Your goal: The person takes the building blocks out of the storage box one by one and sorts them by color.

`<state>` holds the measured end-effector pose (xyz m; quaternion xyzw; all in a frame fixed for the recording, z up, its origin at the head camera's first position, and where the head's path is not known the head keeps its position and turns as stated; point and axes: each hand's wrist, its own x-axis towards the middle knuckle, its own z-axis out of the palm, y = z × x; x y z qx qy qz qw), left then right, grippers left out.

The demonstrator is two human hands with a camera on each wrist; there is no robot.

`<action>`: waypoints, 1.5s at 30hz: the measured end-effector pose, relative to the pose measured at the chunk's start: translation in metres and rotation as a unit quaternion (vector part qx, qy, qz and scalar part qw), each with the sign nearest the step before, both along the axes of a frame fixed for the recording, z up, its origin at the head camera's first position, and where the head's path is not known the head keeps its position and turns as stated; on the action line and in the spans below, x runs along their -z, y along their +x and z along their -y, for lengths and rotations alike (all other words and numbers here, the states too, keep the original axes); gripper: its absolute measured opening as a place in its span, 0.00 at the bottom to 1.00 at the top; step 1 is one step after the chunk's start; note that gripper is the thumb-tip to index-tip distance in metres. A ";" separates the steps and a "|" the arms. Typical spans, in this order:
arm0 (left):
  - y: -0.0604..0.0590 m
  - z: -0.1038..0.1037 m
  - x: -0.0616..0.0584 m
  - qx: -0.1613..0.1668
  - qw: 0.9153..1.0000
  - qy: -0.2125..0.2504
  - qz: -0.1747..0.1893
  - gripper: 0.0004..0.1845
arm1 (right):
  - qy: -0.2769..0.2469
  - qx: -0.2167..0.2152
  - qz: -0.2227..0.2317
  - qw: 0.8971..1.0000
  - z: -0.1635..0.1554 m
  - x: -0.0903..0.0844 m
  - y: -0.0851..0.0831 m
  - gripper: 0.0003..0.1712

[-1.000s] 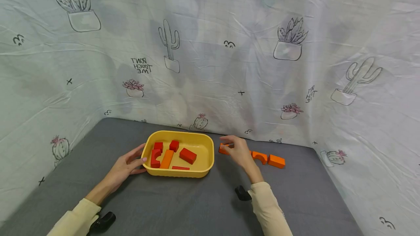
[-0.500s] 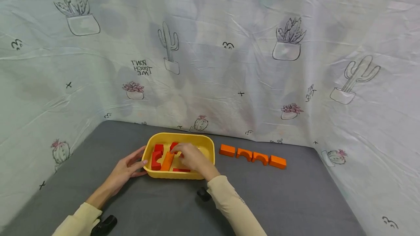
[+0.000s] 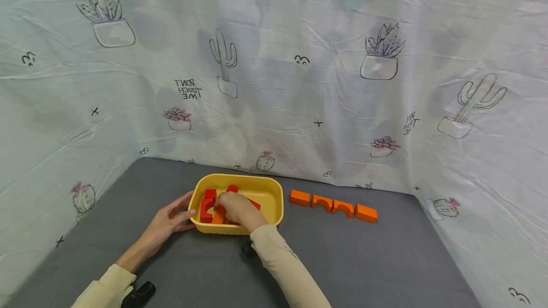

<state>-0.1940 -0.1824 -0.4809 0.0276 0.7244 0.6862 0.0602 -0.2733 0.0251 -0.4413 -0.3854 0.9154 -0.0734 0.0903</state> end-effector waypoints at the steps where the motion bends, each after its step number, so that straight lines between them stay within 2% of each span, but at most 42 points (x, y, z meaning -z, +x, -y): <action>1: 0.000 0.000 0.000 0.002 1.000 -0.001 -0.003 0.37 | 0.006 0.004 -0.002 1.000 0.000 0.000 0.000 0.22; 6: 0.000 -0.001 -0.002 0.006 1.000 -0.001 -0.006 0.37 | 0.009 0.009 -0.021 1.000 -0.007 -0.001 0.001 0.19; 9: 0.001 0.000 -0.002 0.007 1.000 0.004 -0.005 0.37 | -0.014 0.008 -0.020 1.000 -0.015 -0.005 0.003 0.18; 19: 0.001 0.001 -0.001 0.011 1.000 0.008 -0.011 0.38 | -0.125 -0.024 0.036 0.991 -0.038 -0.023 0.005 0.16; 27: 0.001 0.001 -0.001 0.009 1.000 0.008 -0.011 0.38 | -0.171 -0.035 0.073 0.982 -0.043 -0.029 0.008 0.14; 38: 0.002 -0.001 -0.003 0.004 1.000 0.006 -0.006 0.37 | -0.248 0.007 0.108 0.963 -0.053 -0.028 0.015 0.14; 45: 0.000 -0.001 -0.002 -0.001 1.000 -0.004 -0.005 0.37 | -0.304 0.048 0.146 0.940 -0.077 -0.028 0.012 0.16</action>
